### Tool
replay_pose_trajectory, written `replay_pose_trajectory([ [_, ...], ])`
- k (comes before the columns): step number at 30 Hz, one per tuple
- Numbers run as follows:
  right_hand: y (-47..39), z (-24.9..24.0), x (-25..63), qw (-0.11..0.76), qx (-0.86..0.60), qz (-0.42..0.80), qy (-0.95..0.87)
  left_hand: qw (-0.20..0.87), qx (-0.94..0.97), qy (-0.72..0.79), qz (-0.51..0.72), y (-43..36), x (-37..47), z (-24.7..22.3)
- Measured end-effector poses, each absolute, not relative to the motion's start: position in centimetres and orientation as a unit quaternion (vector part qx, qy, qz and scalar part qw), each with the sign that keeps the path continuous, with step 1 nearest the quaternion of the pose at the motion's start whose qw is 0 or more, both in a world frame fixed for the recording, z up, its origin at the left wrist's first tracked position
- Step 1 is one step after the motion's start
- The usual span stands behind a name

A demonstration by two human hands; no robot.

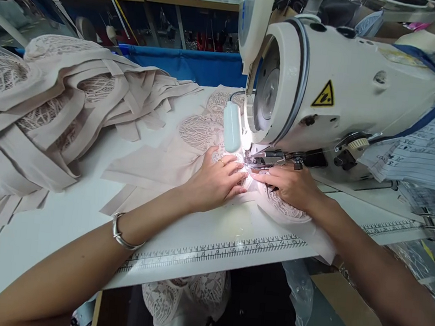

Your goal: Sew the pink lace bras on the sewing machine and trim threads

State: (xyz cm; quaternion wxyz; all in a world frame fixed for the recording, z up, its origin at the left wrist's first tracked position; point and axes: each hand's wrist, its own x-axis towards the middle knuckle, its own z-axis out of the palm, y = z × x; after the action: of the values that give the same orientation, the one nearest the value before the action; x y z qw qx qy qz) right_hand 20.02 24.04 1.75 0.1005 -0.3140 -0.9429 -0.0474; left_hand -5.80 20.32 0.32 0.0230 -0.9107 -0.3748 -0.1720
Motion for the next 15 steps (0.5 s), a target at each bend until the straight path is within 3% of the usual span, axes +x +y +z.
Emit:
replay_pose_trajectory([
  [10,25.4,0.5,19.7,0.087,-0.356,0.04,-0.93,-0.007,-0.898,-0.416,-0.142,20.2,-5.6,0.2],
  [15,24.6,1.5,21.4,0.131,-0.429,-0.073,-0.891,-0.037,-0.839,-0.505,-0.199,23.6,-7.2,1.0],
])
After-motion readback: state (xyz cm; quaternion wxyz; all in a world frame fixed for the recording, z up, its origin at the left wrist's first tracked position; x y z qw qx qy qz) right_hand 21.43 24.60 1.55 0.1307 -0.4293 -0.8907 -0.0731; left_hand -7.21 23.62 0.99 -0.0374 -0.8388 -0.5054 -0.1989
